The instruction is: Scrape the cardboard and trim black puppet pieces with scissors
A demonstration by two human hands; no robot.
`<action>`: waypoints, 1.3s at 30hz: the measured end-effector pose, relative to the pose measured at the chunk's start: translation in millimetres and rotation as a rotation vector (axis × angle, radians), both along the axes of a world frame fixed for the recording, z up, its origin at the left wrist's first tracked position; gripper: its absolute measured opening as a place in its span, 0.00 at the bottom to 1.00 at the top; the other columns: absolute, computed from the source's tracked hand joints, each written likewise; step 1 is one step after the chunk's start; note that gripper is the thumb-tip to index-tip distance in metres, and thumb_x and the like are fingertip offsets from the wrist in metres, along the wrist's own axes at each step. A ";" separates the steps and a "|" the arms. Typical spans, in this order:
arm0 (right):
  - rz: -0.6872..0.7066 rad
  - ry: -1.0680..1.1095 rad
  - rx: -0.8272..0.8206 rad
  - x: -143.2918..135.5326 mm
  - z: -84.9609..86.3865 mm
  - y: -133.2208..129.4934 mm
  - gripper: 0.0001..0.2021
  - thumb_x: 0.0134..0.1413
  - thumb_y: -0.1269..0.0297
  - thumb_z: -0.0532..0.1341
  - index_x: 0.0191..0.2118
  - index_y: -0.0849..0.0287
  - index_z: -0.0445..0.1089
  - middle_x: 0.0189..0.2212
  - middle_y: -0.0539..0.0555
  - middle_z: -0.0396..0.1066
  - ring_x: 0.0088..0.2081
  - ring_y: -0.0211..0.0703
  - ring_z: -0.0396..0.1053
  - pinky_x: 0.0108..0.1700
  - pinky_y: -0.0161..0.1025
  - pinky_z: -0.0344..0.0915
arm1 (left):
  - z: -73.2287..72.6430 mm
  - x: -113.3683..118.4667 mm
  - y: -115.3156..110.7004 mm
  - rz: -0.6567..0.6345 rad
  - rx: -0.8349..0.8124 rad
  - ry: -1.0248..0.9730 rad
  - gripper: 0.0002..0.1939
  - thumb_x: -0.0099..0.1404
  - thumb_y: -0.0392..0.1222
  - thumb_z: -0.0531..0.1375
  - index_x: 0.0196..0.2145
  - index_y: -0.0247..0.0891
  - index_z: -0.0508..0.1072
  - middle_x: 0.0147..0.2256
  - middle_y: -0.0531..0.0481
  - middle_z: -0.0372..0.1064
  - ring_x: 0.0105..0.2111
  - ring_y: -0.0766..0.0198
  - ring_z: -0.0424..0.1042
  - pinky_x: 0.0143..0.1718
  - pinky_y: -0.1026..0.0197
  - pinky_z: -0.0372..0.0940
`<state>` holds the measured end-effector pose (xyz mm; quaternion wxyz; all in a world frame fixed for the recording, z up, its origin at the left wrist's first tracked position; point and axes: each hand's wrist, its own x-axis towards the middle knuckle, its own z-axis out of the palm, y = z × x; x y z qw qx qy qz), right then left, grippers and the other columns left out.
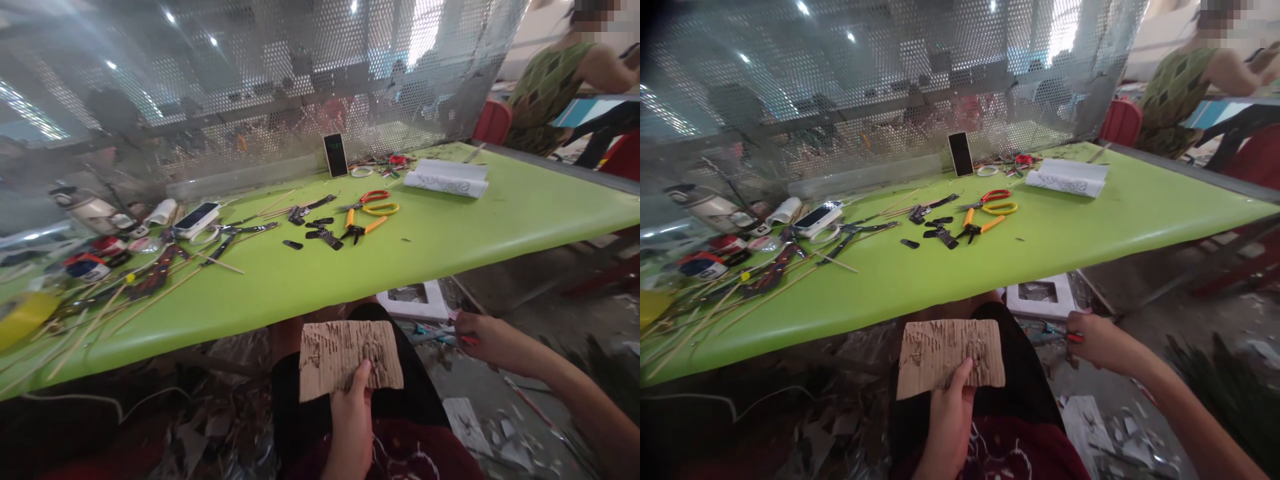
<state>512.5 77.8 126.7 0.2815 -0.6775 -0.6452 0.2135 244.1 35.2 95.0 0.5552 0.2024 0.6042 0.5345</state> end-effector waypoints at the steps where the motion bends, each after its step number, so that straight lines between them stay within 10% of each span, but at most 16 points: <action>1: 0.086 0.030 -0.051 -4.5 4.8 -1.6 0.06 0.32 0.68 0.65 0.15 0.56 0.66 0.20 0.52 0.70 0.18 0.37 0.63 0.17 0.33 0.55 | 2.4 -0.5 0.1 -0.004 -0.016 -0.008 0.10 0.57 0.37 0.65 0.39 0.39 0.78 0.41 0.44 0.78 0.49 0.50 0.73 0.56 0.52 0.64; 5: 0.167 0.278 -0.169 -61.1 17.0 -9.7 0.10 0.54 0.56 0.58 0.30 0.58 0.69 0.19 0.49 0.65 0.18 0.36 0.59 0.18 0.33 0.56 | 11.9 -3.3 -1.1 -0.047 -0.074 0.035 0.06 0.54 0.35 0.66 0.33 0.37 0.79 0.37 0.43 0.78 0.50 0.48 0.72 0.58 0.51 0.62; 11: 0.188 0.148 0.020 -134.1 10.0 -17.7 0.10 0.55 0.61 0.59 0.26 0.57 0.61 0.22 0.49 0.65 0.25 0.38 0.61 0.27 0.34 0.58 | 7.9 -6.4 -8.3 -0.026 -0.073 0.116 0.13 0.55 0.41 0.67 0.38 0.35 0.78 0.45 0.43 0.76 0.58 0.49 0.64 0.64 0.49 0.50; 26: 0.295 -0.087 0.011 -138.4 3.1 -20.9 0.07 0.46 0.76 0.53 0.27 0.56 0.54 0.28 0.52 0.62 0.29 0.41 0.61 0.32 0.37 0.56 | 0.1 -8.8 -15.2 -0.090 -0.094 0.131 0.10 0.52 0.38 0.68 0.35 0.40 0.79 0.45 0.44 0.76 0.61 0.50 0.60 0.64 0.50 0.48; 39: 0.190 0.150 0.069 -143.7 4.5 -16.9 0.10 0.41 0.74 0.52 0.19 0.56 0.50 0.20 0.48 0.57 0.24 0.37 0.57 0.28 0.35 0.52 | 1.7 -8.7 -12.6 -0.140 -0.023 0.247 0.08 0.55 0.40 0.66 0.35 0.39 0.79 0.47 0.46 0.75 0.62 0.51 0.58 0.66 0.50 0.41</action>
